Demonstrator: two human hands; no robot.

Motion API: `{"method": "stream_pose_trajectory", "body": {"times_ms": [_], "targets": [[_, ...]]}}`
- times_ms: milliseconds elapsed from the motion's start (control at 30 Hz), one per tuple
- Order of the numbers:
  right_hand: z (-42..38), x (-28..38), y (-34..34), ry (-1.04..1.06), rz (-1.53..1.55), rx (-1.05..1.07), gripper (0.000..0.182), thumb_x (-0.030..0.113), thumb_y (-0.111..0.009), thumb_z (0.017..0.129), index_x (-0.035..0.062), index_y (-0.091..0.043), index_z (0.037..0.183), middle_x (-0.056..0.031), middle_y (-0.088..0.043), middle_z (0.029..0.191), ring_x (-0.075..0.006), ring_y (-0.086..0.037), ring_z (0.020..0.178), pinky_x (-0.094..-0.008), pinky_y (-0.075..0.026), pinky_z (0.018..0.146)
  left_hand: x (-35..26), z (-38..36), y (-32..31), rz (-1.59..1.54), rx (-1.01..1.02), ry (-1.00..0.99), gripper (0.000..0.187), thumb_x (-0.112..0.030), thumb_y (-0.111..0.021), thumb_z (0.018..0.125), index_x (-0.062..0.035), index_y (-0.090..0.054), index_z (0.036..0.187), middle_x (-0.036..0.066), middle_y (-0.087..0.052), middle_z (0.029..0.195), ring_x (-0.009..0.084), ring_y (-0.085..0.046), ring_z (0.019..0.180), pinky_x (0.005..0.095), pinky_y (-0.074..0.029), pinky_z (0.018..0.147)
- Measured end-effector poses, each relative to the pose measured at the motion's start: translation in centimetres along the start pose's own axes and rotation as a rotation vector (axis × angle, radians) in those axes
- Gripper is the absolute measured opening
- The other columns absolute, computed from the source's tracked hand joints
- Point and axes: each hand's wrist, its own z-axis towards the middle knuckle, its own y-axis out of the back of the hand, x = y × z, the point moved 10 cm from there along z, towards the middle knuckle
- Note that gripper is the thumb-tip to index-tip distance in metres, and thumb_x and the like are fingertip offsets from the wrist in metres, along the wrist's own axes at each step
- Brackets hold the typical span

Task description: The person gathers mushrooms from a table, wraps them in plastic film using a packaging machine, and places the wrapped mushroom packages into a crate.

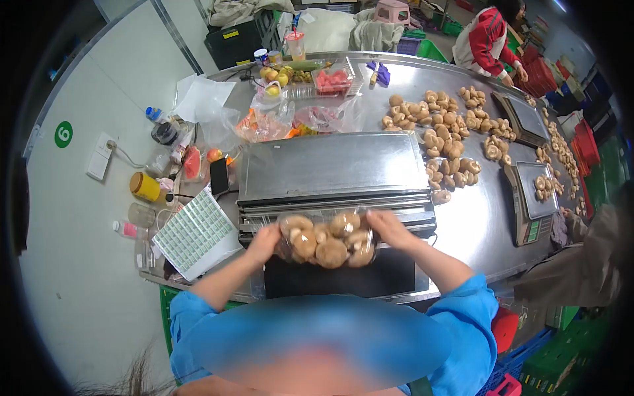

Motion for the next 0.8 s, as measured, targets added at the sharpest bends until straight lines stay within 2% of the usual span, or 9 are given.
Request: {"method": "stream_pose_trajectory", "body": {"times_ms": [133, 200, 300, 333, 400, 467, 567, 667, 800], "targets": [[-7.3, -7.1, -3.8, -0.553, 0.187, 0.084, 0.041, 0.035, -0.042, 0.093, -0.0009, -0.061, 0.098, -0.0048, -0.062, 0.080, -0.0100, -0.053, 0.073, -0.0273, -0.045, 0.067, 9.7, -3.9, -2.0, -0.076, 0.052, 0.204, 0.043, -0.037, -0.039, 0.094, -0.0004, -0.057, 0.081, 0.003, -0.057, 0.065, 0.0118, -0.055, 0.056, 0.0247, -0.046, 0.048], [-8.2, -8.2, -2.7, -0.194, -0.195, -0.093, 0.026, 0.023, -0.054, 0.088, -0.0016, -0.062, 0.091, -0.0047, -0.062, 0.073, -0.0146, -0.057, 0.067, -0.0302, -0.045, 0.063, 7.4, -5.7, -1.5, 0.265, -0.002, -0.146, 0.039, -0.034, -0.042, 0.093, 0.0003, -0.058, 0.085, 0.005, -0.058, 0.064, 0.0113, -0.055, 0.056, 0.0251, -0.045, 0.048], [-11.9, -6.5, -2.6, -0.114, -0.376, -0.376, 0.020, 0.016, -0.054, 0.086, -0.0029, -0.059, 0.083, -0.0040, -0.060, 0.068, -0.0129, -0.056, 0.064, -0.0276, -0.044, 0.059, 9.5, -7.7, 0.2, 0.070, -0.106, -0.129, 0.034, -0.032, -0.045, 0.092, -0.0053, -0.056, 0.074, 0.007, -0.057, 0.063, 0.0110, -0.054, 0.056, 0.0244, -0.042, 0.048], [-13.2, -10.0, -2.6, -0.275, 0.003, -0.434, 0.021, 0.018, -0.052, 0.087, 0.0022, -0.056, 0.073, -0.0020, -0.054, 0.059, -0.0106, -0.050, 0.053, -0.0237, -0.038, 0.049, 9.2, -8.9, 0.2, 0.078, -0.097, -0.125, 0.034, -0.032, -0.045, 0.092, -0.0053, -0.056, 0.074, 0.007, -0.057, 0.063, 0.0110, -0.054, 0.056, 0.0244, -0.042, 0.048], [-15.6, -12.3, -2.5, -0.365, 0.496, -0.472, 0.026, 0.023, -0.048, 0.090, 0.0090, -0.051, 0.067, 0.0014, -0.044, 0.051, -0.0077, -0.040, 0.044, -0.0215, -0.029, 0.042, 11.7, -11.7, -1.5, -0.653, -0.038, 0.244, 0.034, -0.033, -0.047, 0.091, -0.0052, -0.054, 0.072, 0.004, -0.049, 0.054, 0.0115, -0.047, 0.045, 0.0254, -0.038, 0.043], [-18.9, -11.9, -3.2, -0.453, 0.529, -0.394, 0.028, 0.028, -0.046, 0.091, 0.0119, -0.049, 0.068, 0.0041, -0.039, 0.051, -0.0071, -0.035, 0.043, -0.0233, -0.024, 0.040, 17.2, -16.4, -2.6, -0.575, 0.047, 0.453, 0.036, -0.037, -0.047, 0.091, -0.0081, -0.051, 0.068, 0.003, -0.044, 0.049, 0.0127, -0.041, 0.040, 0.0273, -0.034, 0.039], [-23.6, -22.8, -8.4, -0.709, 0.418, -0.188, 0.022, 0.027, -0.051, 0.088, 0.0061, -0.057, 0.087, -0.0046, -0.056, 0.070, -0.0126, -0.053, 0.060, -0.0237, -0.040, 0.050, 29.7, -18.3, -3.6, -0.229, 0.132, 0.513, 0.033, -0.034, -0.046, 0.090, -0.0076, -0.054, 0.073, 0.003, -0.047, 0.053, 0.0141, -0.045, 0.044, 0.0284, -0.035, 0.041], [-20.0, -16.9, -16.5, -0.821, 0.817, -0.001, 0.030, 0.024, -0.056, 0.084, 0.0013, -0.059, 0.102, -0.0119, -0.062, 0.092, -0.0191, -0.061, 0.085, -0.0280, -0.049, 0.074, 25.3, -14.4, -11.0, -0.105, 0.300, 0.100, 0.029, -0.031, -0.046, 0.090, -0.0068, -0.055, 0.077, 0.004, -0.049, 0.061, 0.0142, -0.047, 0.051, 0.0286, -0.037, 0.046], [-15.7, -8.8, -20.7, -0.354, 0.515, 0.528, 0.031, 0.022, -0.056, 0.083, 0.0014, -0.056, 0.106, -0.0113, -0.061, 0.097, -0.0203, -0.060, 0.089, -0.0298, -0.048, 0.079, 14.8, -14.2, -16.9, -0.363, 0.465, -0.032, 0.025, -0.027, -0.046, 0.089, -0.0057, -0.057, 0.082, 0.004, -0.053, 0.071, 0.0142, -0.050, 0.061, 0.0288, -0.040, 0.052]]}}
